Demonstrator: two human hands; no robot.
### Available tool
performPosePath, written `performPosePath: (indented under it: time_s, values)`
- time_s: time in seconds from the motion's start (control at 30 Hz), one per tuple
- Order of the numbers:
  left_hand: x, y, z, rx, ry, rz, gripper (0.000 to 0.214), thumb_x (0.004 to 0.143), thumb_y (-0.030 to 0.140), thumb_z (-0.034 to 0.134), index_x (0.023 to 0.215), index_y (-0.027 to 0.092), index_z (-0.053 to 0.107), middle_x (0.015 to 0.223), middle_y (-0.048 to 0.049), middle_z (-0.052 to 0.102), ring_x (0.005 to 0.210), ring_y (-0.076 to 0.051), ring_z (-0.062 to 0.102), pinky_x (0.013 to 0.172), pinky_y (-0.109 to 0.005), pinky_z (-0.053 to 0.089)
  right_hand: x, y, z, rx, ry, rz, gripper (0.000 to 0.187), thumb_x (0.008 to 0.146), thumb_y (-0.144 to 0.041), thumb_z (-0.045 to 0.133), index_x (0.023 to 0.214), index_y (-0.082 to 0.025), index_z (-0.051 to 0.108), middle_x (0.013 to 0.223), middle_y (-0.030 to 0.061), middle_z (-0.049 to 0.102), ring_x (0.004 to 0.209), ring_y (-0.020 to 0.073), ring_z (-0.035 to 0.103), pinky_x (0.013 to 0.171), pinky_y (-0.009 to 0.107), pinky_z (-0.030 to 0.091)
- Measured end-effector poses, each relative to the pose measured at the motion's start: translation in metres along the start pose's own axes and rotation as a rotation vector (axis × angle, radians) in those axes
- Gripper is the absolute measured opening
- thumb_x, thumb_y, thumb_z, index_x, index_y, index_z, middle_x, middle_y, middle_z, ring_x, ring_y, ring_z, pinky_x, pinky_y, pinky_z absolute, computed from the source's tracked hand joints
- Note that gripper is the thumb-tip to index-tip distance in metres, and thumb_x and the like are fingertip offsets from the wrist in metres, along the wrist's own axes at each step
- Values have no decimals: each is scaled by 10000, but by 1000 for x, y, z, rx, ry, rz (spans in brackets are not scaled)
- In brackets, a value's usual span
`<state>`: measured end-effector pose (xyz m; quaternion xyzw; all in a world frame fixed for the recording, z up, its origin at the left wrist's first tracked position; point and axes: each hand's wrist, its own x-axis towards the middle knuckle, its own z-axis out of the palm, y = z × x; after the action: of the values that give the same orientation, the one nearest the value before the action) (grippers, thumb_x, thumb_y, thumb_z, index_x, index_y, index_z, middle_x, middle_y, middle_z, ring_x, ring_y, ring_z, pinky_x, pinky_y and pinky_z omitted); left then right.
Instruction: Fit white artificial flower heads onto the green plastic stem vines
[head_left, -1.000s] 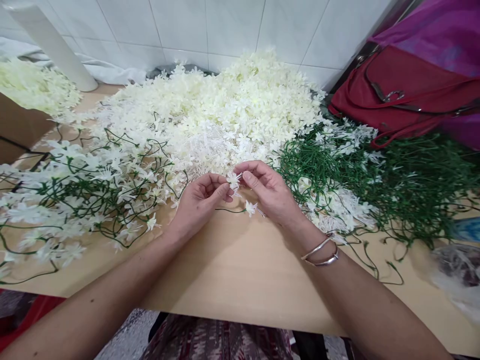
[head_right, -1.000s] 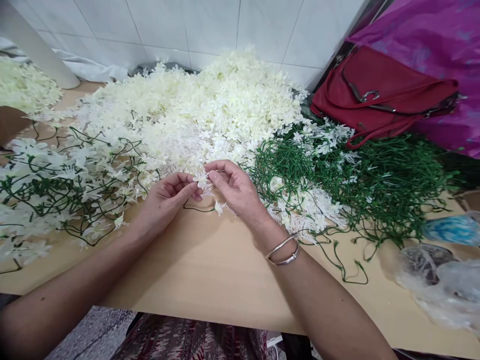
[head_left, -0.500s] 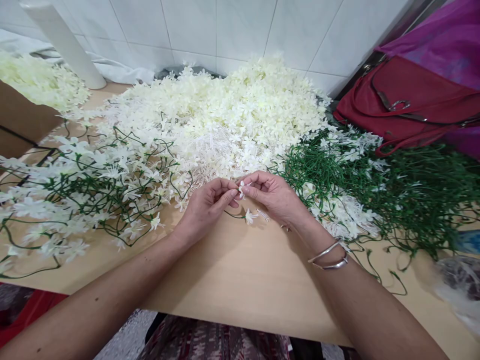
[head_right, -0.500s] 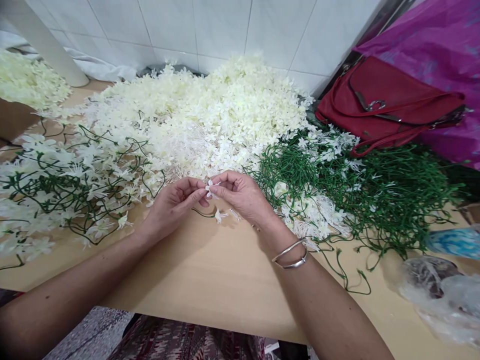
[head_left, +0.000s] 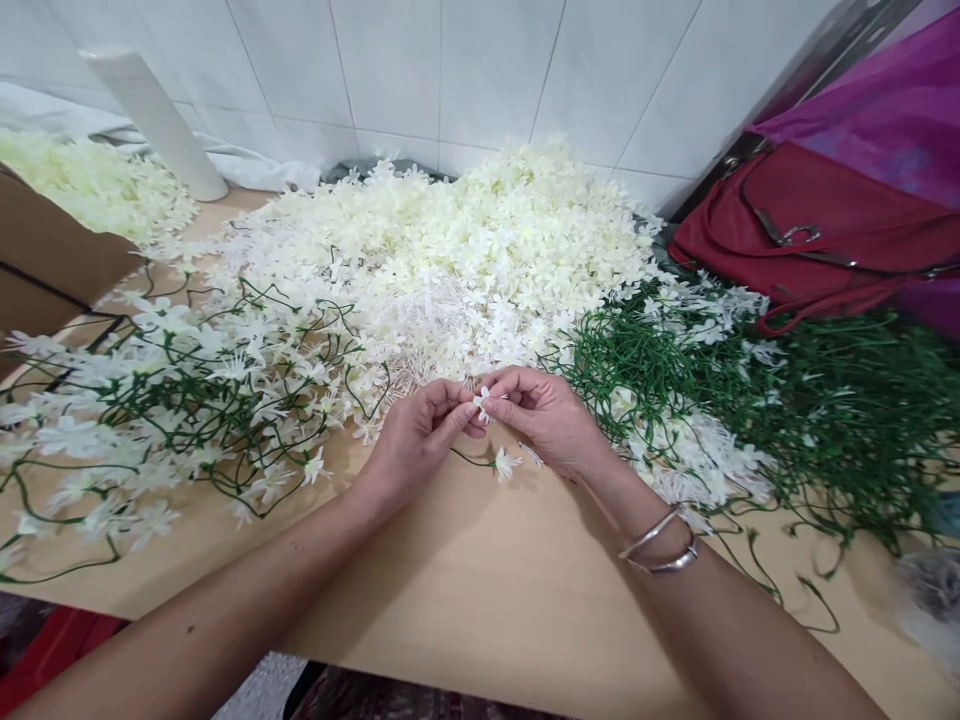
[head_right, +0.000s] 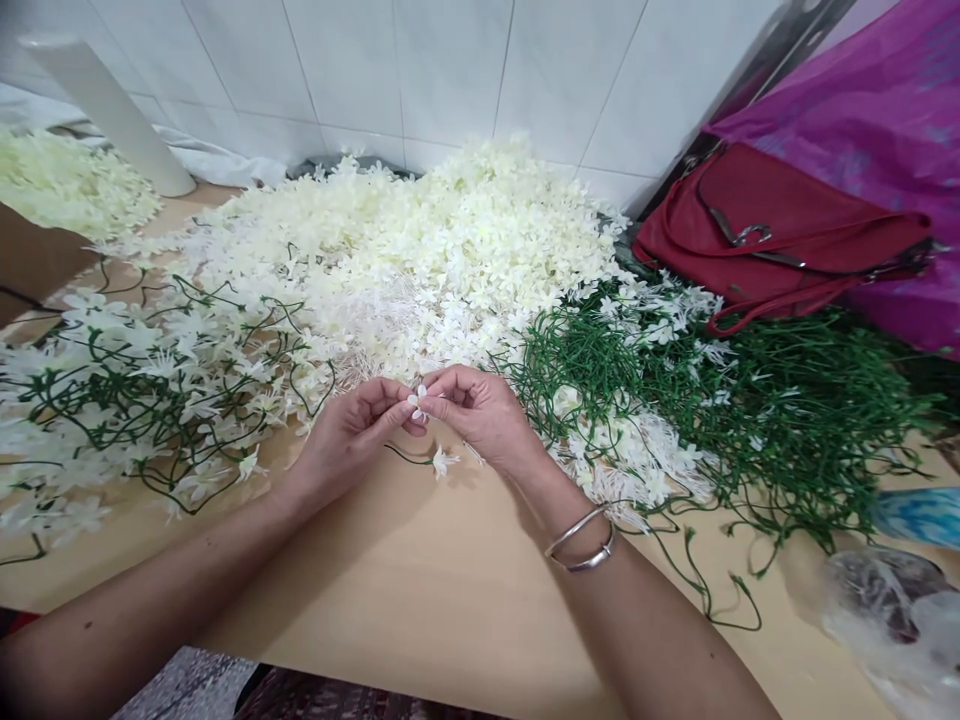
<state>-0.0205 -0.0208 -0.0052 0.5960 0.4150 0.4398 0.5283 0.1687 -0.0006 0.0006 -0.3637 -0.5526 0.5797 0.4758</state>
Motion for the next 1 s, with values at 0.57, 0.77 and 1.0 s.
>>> performPosePath:
  time_s: [0.57,0.77,1.0]
  values:
    - [1,15,0,-62,266,169,250,970,437,686,1008,205,602,824,6,665,770,-138,668,765,-263,547,-7,-1,11,-321,152,-289,268,953,-429,732,1128,-227,706,1135,93,760,1060,228,722,976,404,575]
    - [-1,48,-36,279,1021,656,278,986,287,651,1249,220,590,1296,-80,606,1175,-229,598,987,-411,514,-12,-10,9,-1194,114,-593,526,1048,-473,557,1523,-246,546,1649,130,476,1602,351,288,1283,634,246]
    - [-17,47,-42,906,932,807,537,950,184,593,1471,297,526,1668,-55,360,1566,-404,275,1252,-643,239,-18,-2,21,-1540,27,-504,779,1029,-601,508,1689,-288,238,1774,69,201,1637,453,-49,1229,813,74]
